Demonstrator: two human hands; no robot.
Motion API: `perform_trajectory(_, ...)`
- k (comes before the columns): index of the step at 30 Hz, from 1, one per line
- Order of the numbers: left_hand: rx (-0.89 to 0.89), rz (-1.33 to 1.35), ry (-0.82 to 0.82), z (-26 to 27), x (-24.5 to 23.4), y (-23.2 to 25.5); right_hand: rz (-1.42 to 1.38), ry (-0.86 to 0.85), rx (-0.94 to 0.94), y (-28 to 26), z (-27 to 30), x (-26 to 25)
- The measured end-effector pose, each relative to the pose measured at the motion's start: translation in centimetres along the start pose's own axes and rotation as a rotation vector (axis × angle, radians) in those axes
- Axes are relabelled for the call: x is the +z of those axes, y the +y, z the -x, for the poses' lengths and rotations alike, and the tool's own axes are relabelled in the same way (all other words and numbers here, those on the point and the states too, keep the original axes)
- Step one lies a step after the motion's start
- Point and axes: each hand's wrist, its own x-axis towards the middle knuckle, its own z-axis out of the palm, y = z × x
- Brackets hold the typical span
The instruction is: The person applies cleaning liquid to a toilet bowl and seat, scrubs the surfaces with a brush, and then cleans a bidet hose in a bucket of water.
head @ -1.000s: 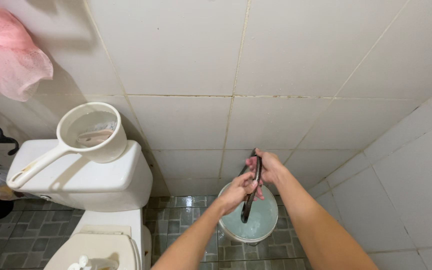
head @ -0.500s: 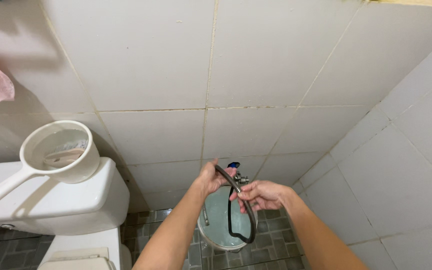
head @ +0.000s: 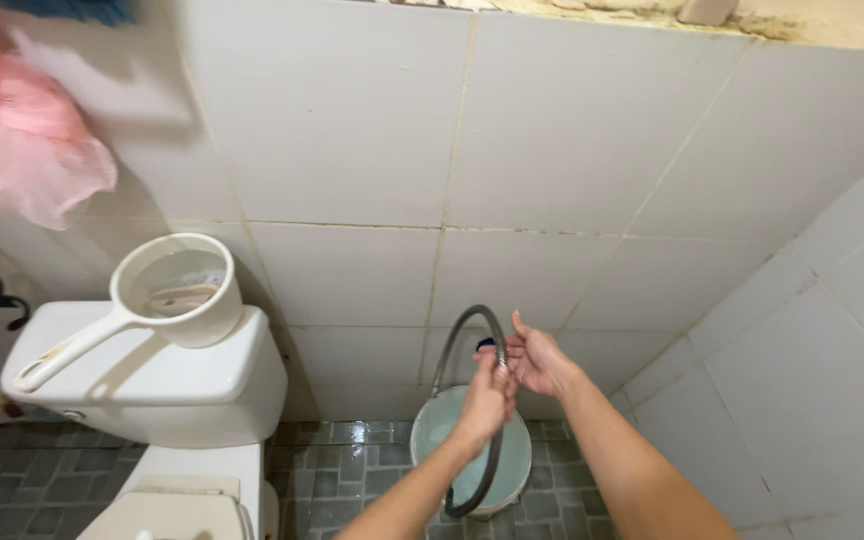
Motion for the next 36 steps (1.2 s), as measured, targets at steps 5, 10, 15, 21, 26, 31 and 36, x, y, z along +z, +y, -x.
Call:
perform_trajectory(5,0.193,-0.224,-0.263,5.0,0.9,0.3,-0.021,0.1,-0.057,-3.0,-0.8,0.9)
perform_trajectory(10,0.226,-0.469,-0.476,7.6,-0.6,0.4,0.0,0.204,-0.084,-4.2,-2.8,-4.2)
perform_trajectory(15,0.153,-0.789,-0.591,9.4,-1.8,1.4,-0.067,0.232,-0.09,-4.6,-1.4,-6.4)
perform_trajectory(21,-0.123,-1.045,-0.626,7.8,-2.8,1.5,-0.017,0.206,-0.174,-7.3,3.3,-5.6)
perform_trajectory(26,-0.143,-1.196,-0.704,4.1,-4.7,-1.2,-0.089,0.261,-0.257,-9.5,6.7,-4.2)
perform_trajectory(31,-0.182,-1.226,-0.704,1.7,-7.1,-2.9,0.081,0.346,-0.287,-10.3,7.6,-4.5)
perform_trajectory(36,-0.242,-1.479,-0.683,0.2,-7.2,-1.4,0.047,0.251,-0.341,-11.4,8.0,-5.3)
